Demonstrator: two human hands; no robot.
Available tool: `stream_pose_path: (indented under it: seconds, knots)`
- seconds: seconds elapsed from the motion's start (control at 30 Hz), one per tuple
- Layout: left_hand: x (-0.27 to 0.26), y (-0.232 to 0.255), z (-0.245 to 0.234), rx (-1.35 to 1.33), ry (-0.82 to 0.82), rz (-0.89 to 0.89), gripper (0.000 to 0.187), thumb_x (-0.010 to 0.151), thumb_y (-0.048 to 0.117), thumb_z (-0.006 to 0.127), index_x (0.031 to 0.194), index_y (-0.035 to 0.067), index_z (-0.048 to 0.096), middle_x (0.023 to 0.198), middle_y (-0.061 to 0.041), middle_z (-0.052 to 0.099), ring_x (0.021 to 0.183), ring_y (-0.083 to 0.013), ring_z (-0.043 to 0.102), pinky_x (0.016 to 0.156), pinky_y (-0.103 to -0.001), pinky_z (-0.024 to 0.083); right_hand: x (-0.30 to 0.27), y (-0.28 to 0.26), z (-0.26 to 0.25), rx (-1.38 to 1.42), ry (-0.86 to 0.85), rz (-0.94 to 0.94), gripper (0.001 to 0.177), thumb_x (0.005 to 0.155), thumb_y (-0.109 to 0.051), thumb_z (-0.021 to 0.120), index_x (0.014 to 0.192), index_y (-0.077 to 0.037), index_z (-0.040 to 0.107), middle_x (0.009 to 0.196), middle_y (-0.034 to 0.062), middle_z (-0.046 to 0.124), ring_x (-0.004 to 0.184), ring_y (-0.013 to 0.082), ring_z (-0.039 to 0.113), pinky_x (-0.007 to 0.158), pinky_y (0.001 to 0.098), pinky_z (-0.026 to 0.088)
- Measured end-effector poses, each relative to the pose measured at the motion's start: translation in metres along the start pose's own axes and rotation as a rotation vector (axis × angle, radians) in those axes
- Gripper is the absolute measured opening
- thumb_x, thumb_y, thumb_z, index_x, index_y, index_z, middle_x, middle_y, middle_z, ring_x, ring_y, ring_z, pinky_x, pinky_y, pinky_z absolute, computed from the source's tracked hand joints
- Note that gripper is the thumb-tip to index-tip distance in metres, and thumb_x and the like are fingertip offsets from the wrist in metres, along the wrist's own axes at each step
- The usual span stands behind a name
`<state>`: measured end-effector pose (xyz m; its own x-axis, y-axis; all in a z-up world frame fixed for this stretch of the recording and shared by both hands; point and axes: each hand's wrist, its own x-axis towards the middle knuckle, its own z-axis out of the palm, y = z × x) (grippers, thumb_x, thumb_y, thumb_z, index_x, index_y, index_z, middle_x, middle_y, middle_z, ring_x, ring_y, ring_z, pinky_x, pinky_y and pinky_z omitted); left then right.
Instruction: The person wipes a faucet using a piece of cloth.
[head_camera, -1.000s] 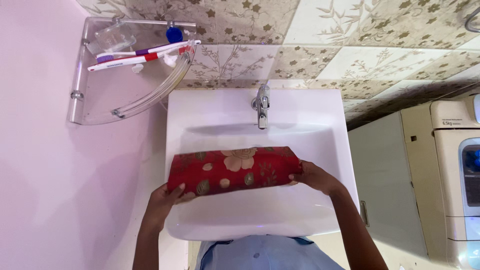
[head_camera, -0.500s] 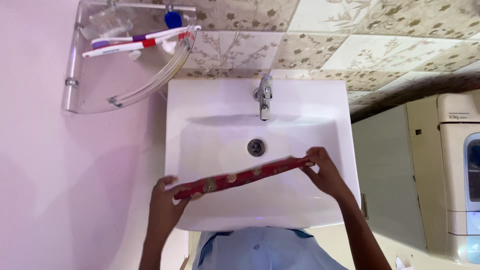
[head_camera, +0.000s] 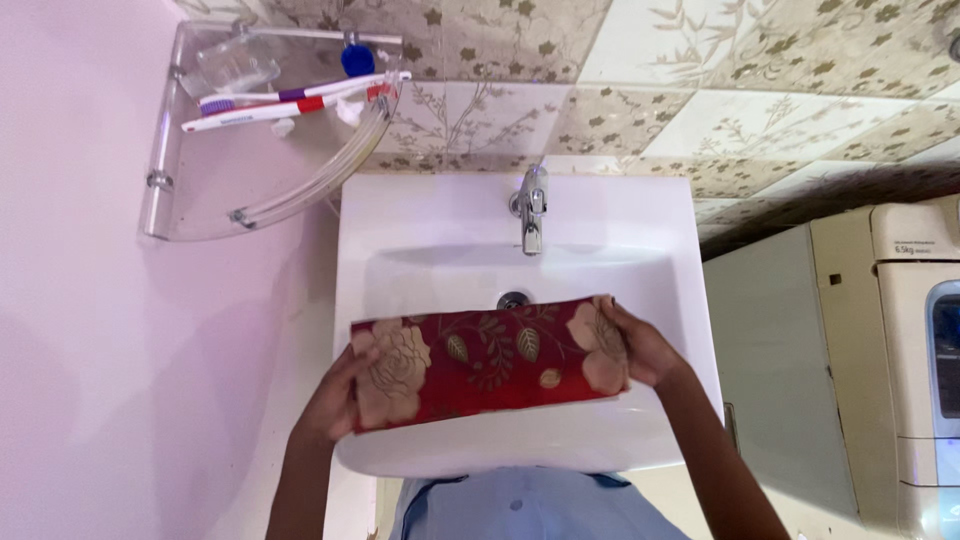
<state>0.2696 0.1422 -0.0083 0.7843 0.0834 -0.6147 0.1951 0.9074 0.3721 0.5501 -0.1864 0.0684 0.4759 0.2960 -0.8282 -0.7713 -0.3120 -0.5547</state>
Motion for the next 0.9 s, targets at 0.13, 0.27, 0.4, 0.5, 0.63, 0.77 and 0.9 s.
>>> stream_pose_path:
  seconds: [0.13, 0.27, 0.4, 0.5, 0.63, 0.77, 0.9]
  knots:
    - [-0.001, -0.013, -0.012, 0.128, 0.097, -0.09, 0.078, 0.081, 0.011, 0.071, 0.15, 0.009, 0.036, 0.126, -0.015, 0.066, 0.118, -0.0276, 0.064, 0.099, -0.045, 0.056, 0.018, 0.023, -0.029, 0.167, -0.113, 0.015, 0.05, 0.102, -0.042, 0.052, 0.132, -0.003, 0.055, 0.117, 0.0141, 0.067, 0.101, 0.022, 0.068, 0.089, 0.0391, 0.057]
    - [0.012, -0.026, -0.027, 0.18, 0.06, -0.062, 0.073, 0.081, -0.002, 0.07, 0.147, 0.007, 0.039, 0.126, -0.015, 0.066, 0.118, -0.0264, 0.065, 0.1, -0.042, 0.056, 0.018, 0.025, -0.029, -0.27, -0.148, -0.074, 0.055, 0.088, 0.0, 0.065, 0.14, -0.007, 0.048, 0.122, 0.0074, 0.062, 0.109, 0.0172, 0.064, 0.095, 0.033, 0.054]
    - [0.015, -0.024, -0.053, 0.208, 0.046, -0.014, 0.056, 0.084, -0.01, 0.063, 0.137, 0.0, 0.051, 0.126, -0.023, 0.066, 0.113, -0.0292, 0.069, 0.094, -0.041, 0.055, 0.015, 0.022, -0.043, -0.42, -0.123, -0.166, 0.042, 0.086, 0.01, 0.063, 0.127, 0.0, 0.059, 0.12, 0.018, 0.069, 0.105, 0.0228, 0.069, 0.088, 0.0335, 0.059]
    - [0.012, -0.021, -0.064, 0.327, 0.018, 0.032, 0.027, 0.085, -0.015, 0.06, 0.107, -0.004, 0.072, 0.128, -0.027, 0.07, 0.109, -0.0309, 0.072, 0.09, -0.039, 0.058, 0.014, 0.012, -0.062, -0.302, -0.403, -0.429, 0.031, 0.078, 0.017, 0.059, 0.103, 0.001, 0.068, 0.134, 0.0207, 0.066, 0.108, 0.0269, 0.071, 0.082, 0.0369, 0.063]
    - [0.013, -0.022, -0.055, 0.487, 0.019, 0.172, 0.028, 0.086, -0.014, 0.059, 0.068, 0.005, 0.069, 0.137, -0.01, 0.069, 0.112, -0.0234, 0.072, 0.084, -0.039, 0.059, 0.008, 0.003, -0.062, -0.554, -0.244, -0.453, 0.031, 0.072, 0.021, 0.051, 0.073, -0.004, 0.068, 0.14, 0.0138, 0.069, 0.098, 0.0249, 0.077, 0.062, 0.0362, 0.064]
    - [0.006, -0.021, -0.046, 0.577, -0.052, 0.307, 0.027, 0.085, -0.013, 0.061, 0.068, 0.007, 0.066, 0.136, -0.011, 0.071, 0.115, -0.0231, 0.071, 0.092, -0.036, 0.057, -0.002, -0.012, -0.055, -0.552, -0.199, -0.343, 0.034, 0.077, 0.024, 0.046, 0.08, -0.002, 0.067, 0.131, 0.0189, 0.074, 0.096, 0.0263, 0.075, 0.066, 0.0367, 0.062]
    - [-0.003, -0.012, -0.021, 0.495, 0.089, 0.271, 0.021, 0.088, -0.011, 0.063, 0.091, 0.007, 0.071, 0.128, -0.013, 0.073, 0.106, -0.0223, 0.071, 0.089, -0.037, 0.061, -0.021, -0.032, -0.042, -0.494, -0.24, -0.361, 0.044, 0.075, 0.025, 0.044, 0.099, -0.004, 0.066, 0.135, 0.0115, 0.069, 0.107, 0.0172, 0.072, 0.076, 0.0332, 0.061]
